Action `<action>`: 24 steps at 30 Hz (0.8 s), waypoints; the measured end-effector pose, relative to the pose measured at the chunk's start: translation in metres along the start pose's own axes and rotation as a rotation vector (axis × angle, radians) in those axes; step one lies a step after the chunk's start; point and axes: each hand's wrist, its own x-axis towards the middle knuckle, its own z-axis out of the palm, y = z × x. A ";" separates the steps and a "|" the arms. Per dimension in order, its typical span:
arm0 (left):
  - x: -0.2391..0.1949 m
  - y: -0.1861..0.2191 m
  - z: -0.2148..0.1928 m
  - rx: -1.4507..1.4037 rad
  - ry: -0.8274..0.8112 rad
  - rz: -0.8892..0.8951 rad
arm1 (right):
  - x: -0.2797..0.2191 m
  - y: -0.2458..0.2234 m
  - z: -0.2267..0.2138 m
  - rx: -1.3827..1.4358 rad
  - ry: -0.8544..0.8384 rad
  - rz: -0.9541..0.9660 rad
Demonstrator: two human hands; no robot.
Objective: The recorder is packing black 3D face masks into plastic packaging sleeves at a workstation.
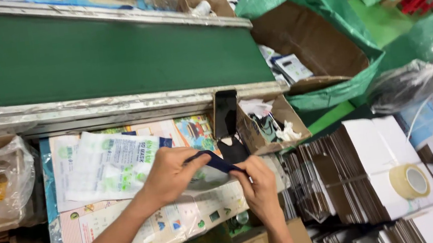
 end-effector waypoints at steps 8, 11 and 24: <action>0.010 0.002 -0.033 0.388 0.226 0.006 | -0.006 0.070 0.046 0.095 -0.127 0.177; 0.006 -0.001 -0.055 0.557 0.278 0.093 | 0.044 0.118 0.003 0.367 0.050 0.628; -0.096 -0.139 -0.022 0.967 -0.294 -0.224 | -0.012 0.136 0.056 0.913 0.013 0.646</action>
